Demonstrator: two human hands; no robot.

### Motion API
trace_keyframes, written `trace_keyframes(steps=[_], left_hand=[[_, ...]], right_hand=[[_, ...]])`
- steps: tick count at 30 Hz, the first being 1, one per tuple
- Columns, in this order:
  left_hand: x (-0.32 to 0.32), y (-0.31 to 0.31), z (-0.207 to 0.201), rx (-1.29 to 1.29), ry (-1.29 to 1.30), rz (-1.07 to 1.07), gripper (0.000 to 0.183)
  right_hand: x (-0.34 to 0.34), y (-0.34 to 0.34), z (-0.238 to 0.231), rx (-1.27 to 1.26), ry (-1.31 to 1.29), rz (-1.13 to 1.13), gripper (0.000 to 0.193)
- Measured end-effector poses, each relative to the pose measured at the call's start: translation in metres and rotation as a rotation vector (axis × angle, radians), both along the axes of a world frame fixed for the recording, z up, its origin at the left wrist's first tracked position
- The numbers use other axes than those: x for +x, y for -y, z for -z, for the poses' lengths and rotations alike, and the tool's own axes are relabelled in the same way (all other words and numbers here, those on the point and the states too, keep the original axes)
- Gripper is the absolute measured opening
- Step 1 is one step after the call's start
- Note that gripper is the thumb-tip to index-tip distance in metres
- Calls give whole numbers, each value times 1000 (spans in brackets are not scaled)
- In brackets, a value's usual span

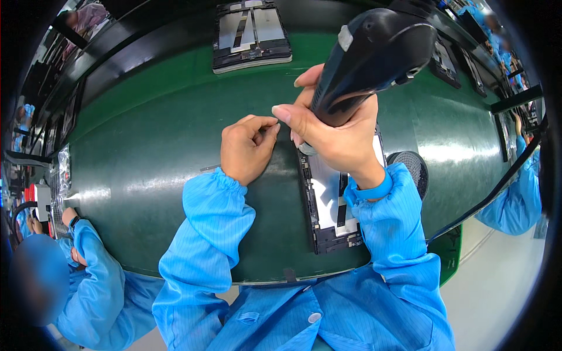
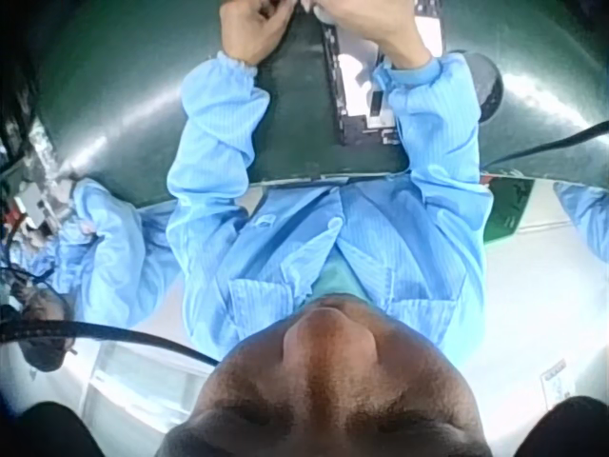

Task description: The recorder is assembling tablet components on a factory line, using an electric screwdriver to fasten parts.

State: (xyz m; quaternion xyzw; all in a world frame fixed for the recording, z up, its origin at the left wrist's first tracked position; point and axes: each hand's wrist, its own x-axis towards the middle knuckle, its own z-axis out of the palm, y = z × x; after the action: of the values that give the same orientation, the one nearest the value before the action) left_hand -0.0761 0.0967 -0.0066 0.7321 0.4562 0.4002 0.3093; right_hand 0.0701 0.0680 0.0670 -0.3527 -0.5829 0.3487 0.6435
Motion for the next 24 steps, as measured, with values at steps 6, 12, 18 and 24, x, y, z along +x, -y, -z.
trace_keyframes(steps=[6, 12, 18, 24], left_hand=[[1, 0, 1, 18, 7, 0, 11], [0, 0, 2, 51, 1, 3, 9], [0, -4, 7, 100, 12, 39, 14], [0, -3, 3, 134, -32, 44, 18]], right_hand=[[2, 2, -1, -1, 8, -3, 32], [3, 2, 3, 32, 46, -9, 31], [4, 5, -1, 11, 70, -97, 35], [4, 7, -1, -74, -12, -91, 28]])
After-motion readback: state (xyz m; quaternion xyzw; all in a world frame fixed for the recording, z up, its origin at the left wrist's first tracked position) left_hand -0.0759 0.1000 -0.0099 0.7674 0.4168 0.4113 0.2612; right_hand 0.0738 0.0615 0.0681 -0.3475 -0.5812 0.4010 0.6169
